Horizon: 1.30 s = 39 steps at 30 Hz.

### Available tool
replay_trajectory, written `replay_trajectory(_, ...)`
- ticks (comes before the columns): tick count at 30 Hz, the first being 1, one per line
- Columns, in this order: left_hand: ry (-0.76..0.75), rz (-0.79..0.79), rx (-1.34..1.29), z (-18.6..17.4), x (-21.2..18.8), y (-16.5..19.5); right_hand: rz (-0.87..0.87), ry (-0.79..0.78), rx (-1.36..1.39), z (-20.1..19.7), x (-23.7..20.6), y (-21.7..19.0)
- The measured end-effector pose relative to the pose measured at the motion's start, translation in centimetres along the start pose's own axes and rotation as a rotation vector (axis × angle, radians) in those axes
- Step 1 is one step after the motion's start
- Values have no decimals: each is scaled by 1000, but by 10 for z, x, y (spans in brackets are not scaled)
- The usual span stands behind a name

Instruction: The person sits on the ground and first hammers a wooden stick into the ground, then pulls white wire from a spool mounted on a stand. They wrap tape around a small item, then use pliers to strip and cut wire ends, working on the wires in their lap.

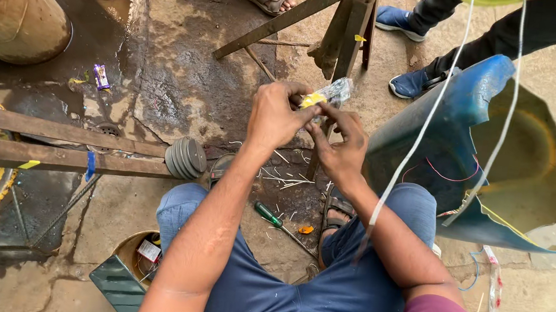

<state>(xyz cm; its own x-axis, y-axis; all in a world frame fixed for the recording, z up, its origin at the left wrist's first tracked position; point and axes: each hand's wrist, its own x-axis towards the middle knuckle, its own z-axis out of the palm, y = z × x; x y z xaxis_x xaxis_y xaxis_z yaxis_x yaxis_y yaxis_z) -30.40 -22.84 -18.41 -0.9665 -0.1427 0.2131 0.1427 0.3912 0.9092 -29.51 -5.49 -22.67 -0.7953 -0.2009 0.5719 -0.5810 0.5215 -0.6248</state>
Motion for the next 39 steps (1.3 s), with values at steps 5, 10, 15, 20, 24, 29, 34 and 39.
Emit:
replay_trajectory(5, -42, -54, -74, 6, 9, -3, 393, -28, 726, 6, 2, 24)
replay_trajectory(10, -12, -117, 65, -4, 15, -17, 623, -22, 1201, -8, 10, 51)
replay_trajectory(15, -26, -114, 238, -12, 14, -26, 644, -38, 1408, -31, 14, 58)
replay_trajectory(20, -89, -50, 229, -12, 9, -22, 661, -14, 1441, -38, 20, 56)
replay_trajectory(24, -229, -62, 307, -13, 9, -19, 613, -81, 1503, -39, 18, 53)
replay_trajectory(29, -355, 123, 157, -7, 7, -18, 605, -90, 1477, -38, 14, 55)
replay_trajectory(34, -432, -19, -426, 14, 9, -20, 362, -152, 1287, -30, 9, 59)
replay_trajectory(39, -460, -328, -668, 32, 7, -24, 288, -138, 1110, -28, 5, 55)
